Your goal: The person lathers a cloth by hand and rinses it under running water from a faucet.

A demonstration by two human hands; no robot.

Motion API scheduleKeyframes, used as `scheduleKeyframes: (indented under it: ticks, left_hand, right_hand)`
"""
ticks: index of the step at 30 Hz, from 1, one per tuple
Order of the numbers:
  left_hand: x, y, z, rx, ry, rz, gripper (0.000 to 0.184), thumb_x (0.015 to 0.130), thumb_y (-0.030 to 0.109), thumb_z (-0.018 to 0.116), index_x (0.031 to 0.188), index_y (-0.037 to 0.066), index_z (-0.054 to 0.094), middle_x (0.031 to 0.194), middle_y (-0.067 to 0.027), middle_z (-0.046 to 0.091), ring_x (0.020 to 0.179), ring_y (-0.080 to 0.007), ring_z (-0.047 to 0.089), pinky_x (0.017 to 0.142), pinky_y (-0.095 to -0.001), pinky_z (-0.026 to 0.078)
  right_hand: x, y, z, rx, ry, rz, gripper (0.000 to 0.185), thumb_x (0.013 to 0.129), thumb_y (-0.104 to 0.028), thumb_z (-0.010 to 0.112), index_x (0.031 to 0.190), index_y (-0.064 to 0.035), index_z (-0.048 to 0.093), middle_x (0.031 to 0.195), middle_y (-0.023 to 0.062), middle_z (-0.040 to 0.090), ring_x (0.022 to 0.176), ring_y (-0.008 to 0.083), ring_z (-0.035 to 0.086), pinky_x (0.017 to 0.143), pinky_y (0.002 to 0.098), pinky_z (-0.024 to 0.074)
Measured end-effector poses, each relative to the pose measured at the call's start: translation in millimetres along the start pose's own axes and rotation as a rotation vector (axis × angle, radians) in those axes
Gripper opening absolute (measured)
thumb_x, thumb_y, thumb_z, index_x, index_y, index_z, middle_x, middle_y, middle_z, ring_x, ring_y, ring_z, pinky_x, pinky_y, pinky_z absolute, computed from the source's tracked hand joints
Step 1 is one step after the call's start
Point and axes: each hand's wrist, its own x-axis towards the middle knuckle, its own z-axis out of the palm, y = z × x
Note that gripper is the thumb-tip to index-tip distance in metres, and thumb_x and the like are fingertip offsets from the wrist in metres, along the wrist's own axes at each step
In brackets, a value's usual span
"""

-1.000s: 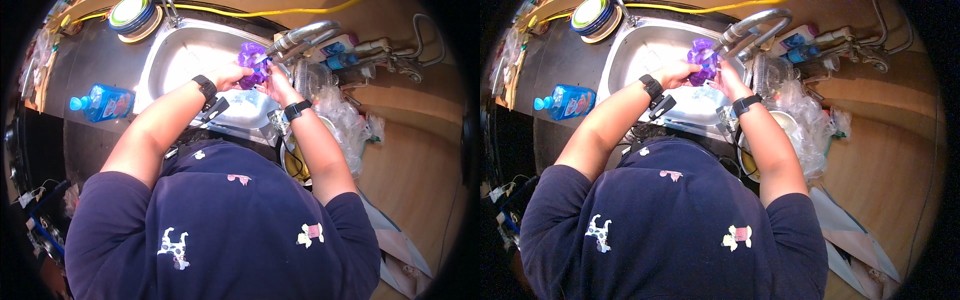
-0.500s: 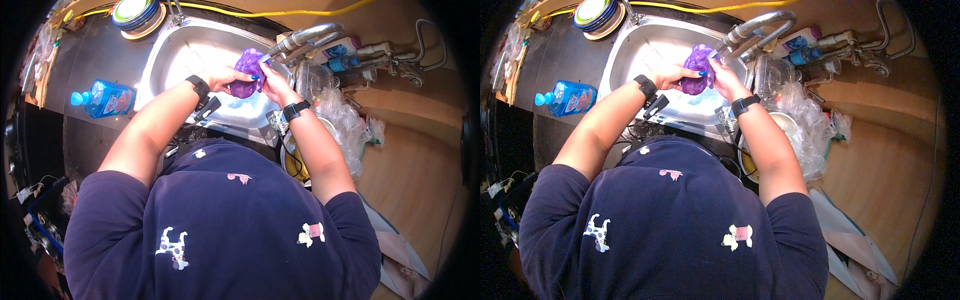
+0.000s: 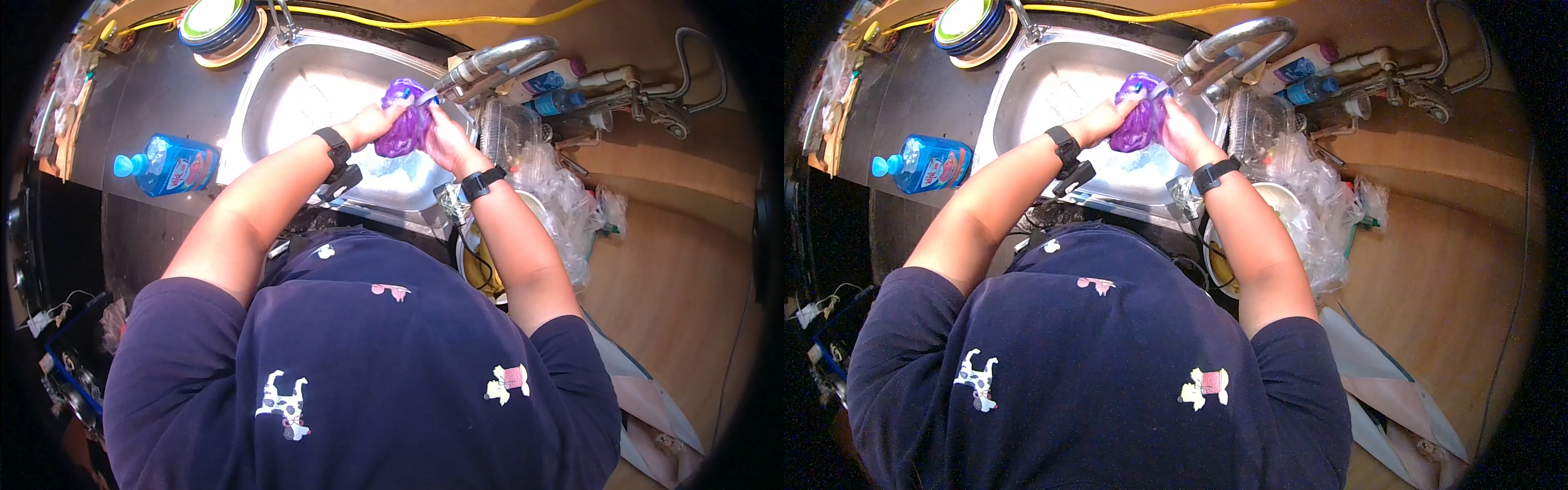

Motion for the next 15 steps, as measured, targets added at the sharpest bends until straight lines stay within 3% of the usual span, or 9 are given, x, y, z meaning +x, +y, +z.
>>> scheduleKeyframes:
  ticks: [2,3,6,7,10,11,14,15]
  left_hand:
    - [-5,8,8,-0.247,0.030,-0.039,0.050,0.090,0.043,0.041,0.120,0.004,0.045,0.106,-0.0102,0.057,0.092,-0.0154,0.057,0.084,-0.0301,0.044]
    - [-7,13,12,-0.337,0.035,-0.086,0.054,0.090,0.050,0.031,0.120,0.006,0.045,0.106,-0.0094,0.058,0.090,-0.0173,0.059,0.083,-0.0323,0.047]
    - [-10,25,18,-0.545,-0.014,-0.161,0.059,0.089,0.055,0.023,0.117,0.009,0.046,0.104,-0.0075,0.058,0.090,-0.0185,0.060,0.081,-0.0355,0.049]
    - [-16,34,21,-0.544,-0.023,-0.176,0.063,0.088,0.058,0.018,0.116,0.011,0.046,0.102,-0.0059,0.058,0.088,-0.0190,0.060,0.079,-0.0369,0.051]
    - [-17,42,23,-0.752,-0.019,-0.179,0.066,0.087,0.059,0.014,0.115,0.009,0.046,0.104,-0.0071,0.058,0.089,-0.0188,0.059,0.080,-0.0356,0.049]
    - [-17,42,22,-0.824,-0.034,-0.182,0.056,0.090,0.054,0.024,0.109,0.009,0.050,0.099,-0.0068,0.059,0.084,-0.0187,0.060,0.077,-0.0353,0.050]
    - [-6,28,21,-0.850,-0.067,-0.127,0.040,0.091,0.044,0.038,0.104,0.009,0.052,0.095,-0.0076,0.060,0.085,-0.0202,0.060,0.077,-0.0374,0.050]
    - [-4,23,20,-0.846,-0.071,-0.170,0.029,0.087,0.035,0.050,0.100,0.008,0.054,0.092,-0.0075,0.060,0.084,-0.0204,0.060,0.075,-0.0385,0.050]
  right_hand:
    - [6,10,-3,-0.165,0.125,-0.135,0.044,0.095,-0.031,0.031,0.132,-0.0064,0.028,0.118,0.0122,0.049,0.108,0.0195,0.048,0.094,0.0333,0.0363]
    - [9,14,-5,-0.247,0.189,-0.203,0.047,0.095,-0.030,0.033,0.134,-0.0064,0.025,0.118,0.0128,0.048,0.109,0.0195,0.047,0.095,0.0331,0.0354]
    - [-6,11,13,-0.707,0.169,-0.343,0.052,0.094,-0.028,0.035,0.137,-0.0075,0.016,0.121,0.0129,0.045,0.110,0.0195,0.043,0.095,0.0329,0.0343]
    - [-15,7,26,-0.792,0.119,-0.384,0.056,0.092,-0.028,0.039,0.137,-0.0047,0.014,0.128,0.0181,0.037,0.116,0.0260,0.040,0.097,0.0344,0.0323]
    - [-14,20,22,-1.220,0.070,-0.654,0.065,0.088,-0.030,0.045,0.136,-0.0006,0.011,0.133,0.0245,0.028,0.122,0.0338,0.034,0.099,0.0359,0.0295]
    - [-17,19,19,-1.355,0.049,-0.665,0.076,0.085,-0.037,0.047,0.135,0.0035,0.007,0.135,0.0295,0.022,0.125,0.0418,0.026,0.102,0.0401,0.0254]
    - [-27,20,25,-1.690,0.196,-0.496,0.079,0.084,-0.043,0.046,0.134,0.0048,0.007,0.136,0.0294,0.020,0.126,0.0441,0.022,0.103,0.0431,0.0211]
    - [-30,17,30,-1.631,0.163,-0.505,0.081,0.084,-0.046,0.044,0.135,0.0047,0.006,0.136,0.0294,0.020,0.126,0.0454,0.018,0.104,0.0440,0.0172]
